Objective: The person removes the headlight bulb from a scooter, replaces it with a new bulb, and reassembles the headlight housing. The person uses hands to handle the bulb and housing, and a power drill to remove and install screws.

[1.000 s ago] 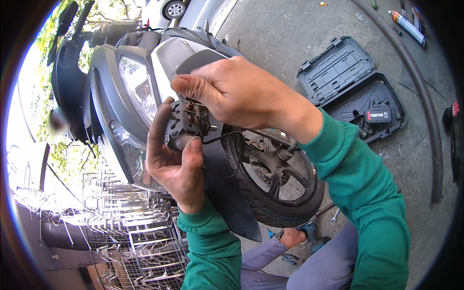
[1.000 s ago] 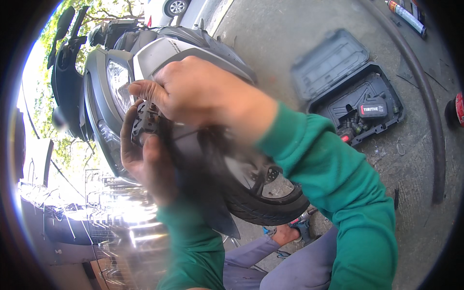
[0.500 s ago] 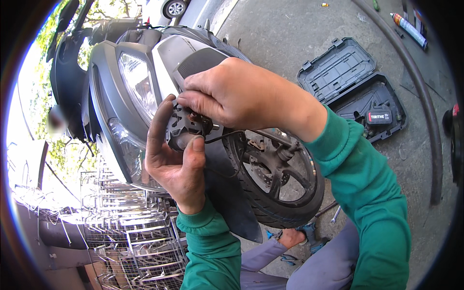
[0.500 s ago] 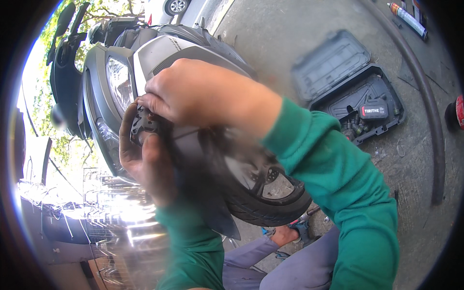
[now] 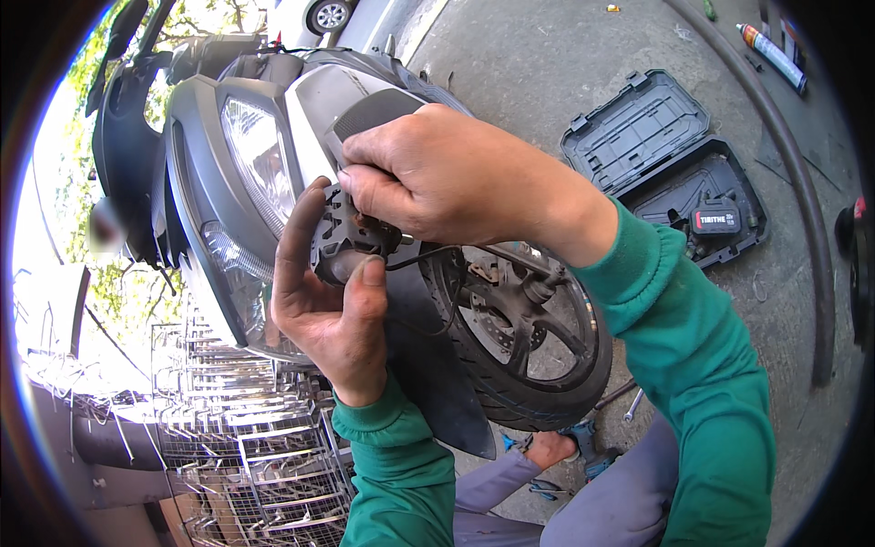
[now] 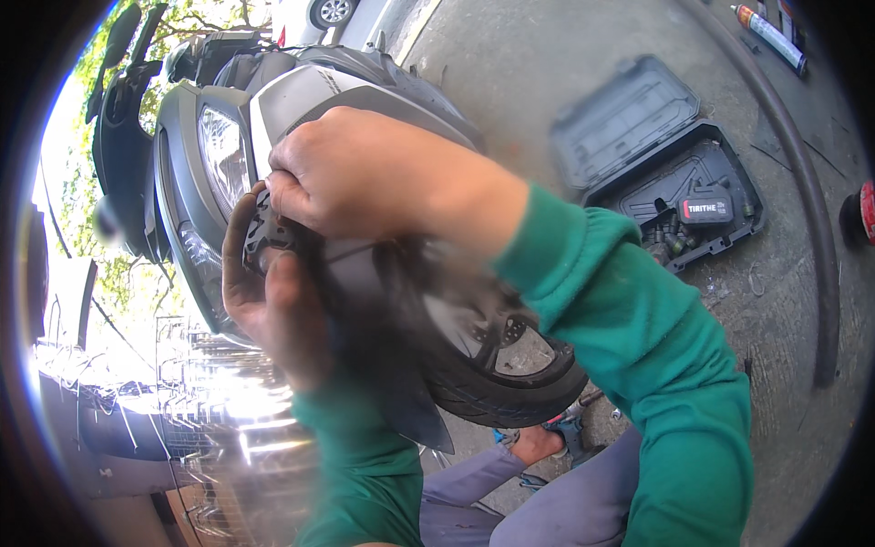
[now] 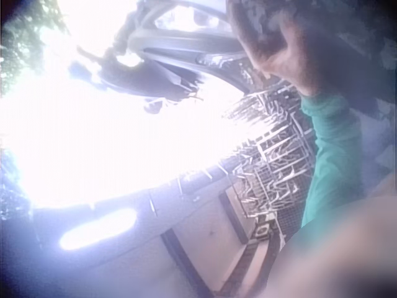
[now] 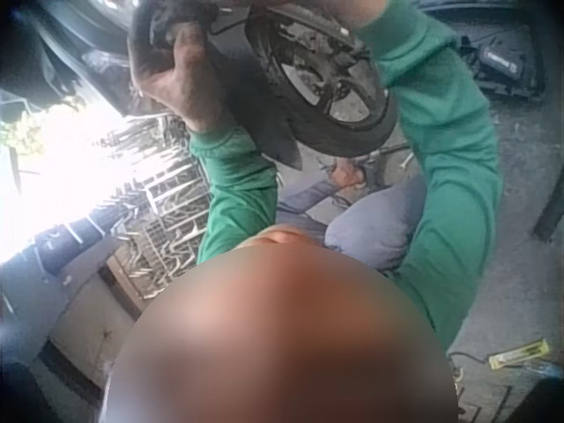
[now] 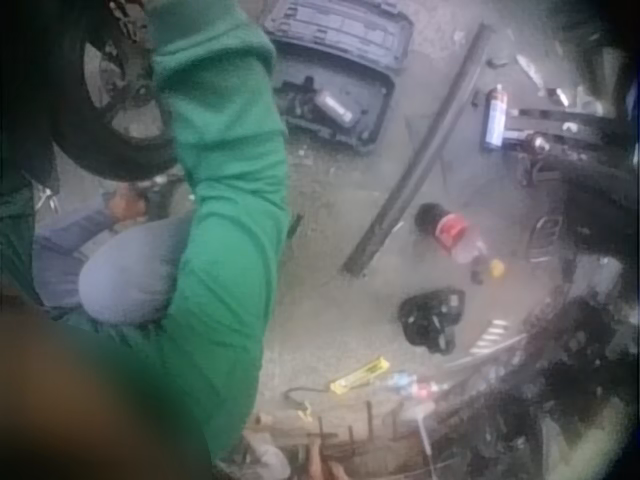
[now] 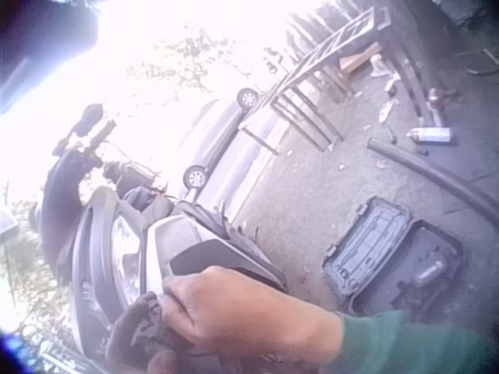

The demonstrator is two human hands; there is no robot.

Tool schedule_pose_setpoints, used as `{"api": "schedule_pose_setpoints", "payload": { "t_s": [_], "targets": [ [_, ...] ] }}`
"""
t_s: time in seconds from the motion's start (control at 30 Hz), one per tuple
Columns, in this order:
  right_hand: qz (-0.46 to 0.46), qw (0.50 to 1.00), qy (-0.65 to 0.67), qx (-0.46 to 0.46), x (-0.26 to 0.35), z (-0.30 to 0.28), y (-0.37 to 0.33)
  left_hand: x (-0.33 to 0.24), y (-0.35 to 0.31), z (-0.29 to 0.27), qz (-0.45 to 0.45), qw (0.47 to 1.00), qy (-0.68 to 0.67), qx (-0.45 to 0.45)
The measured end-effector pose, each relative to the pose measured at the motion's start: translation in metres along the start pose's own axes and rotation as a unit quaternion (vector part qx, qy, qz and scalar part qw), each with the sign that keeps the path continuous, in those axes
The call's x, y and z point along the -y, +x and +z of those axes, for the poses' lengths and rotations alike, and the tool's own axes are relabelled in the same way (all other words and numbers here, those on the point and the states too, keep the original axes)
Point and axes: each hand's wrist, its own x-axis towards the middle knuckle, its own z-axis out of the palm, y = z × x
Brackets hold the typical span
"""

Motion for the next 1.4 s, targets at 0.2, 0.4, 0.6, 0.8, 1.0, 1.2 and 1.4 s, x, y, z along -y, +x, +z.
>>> {"api": "schedule_pose_setpoints", "payload": {
  "t_s": [0.2,0.4,0.6,0.8,1.0,1.2,1.4],
  "targets": [
    [0.037,0.999,0.017,-0.028,0.006,-0.005,-0.005,0.001,0.000,-0.001,0.004,1.000,-0.004,0.001],
    [-0.031,0.999,-0.005,-0.033,0.003,0.000,-0.002,-0.001,-0.001,-0.001,-0.008,1.000,-0.005,-0.002],
    [0.036,0.999,0.001,-0.035,0.005,-0.002,-0.007,-0.001,0.000,0.001,-0.008,1.000,-0.014,-0.002],
    [-0.019,0.999,0.018,-0.044,0.003,0.004,-0.002,-0.001,-0.001,0.000,-0.017,0.999,-0.029,0.004],
    [0.030,0.999,0.000,-0.028,0.004,-0.002,-0.005,0.002,0.000,0.000,0.003,1.000,-0.027,0.002],
    [-0.001,0.999,0.015,-0.037,0.005,0.001,-0.004,-0.001,-0.001,-0.001,-0.021,0.999,-0.031,0.007],
    [-0.019,1.000,-0.007,-0.024,0.002,0.000,-0.002,0.002,0.000,-0.001,-0.010,0.999,-0.036,-0.001]
  ]
}}
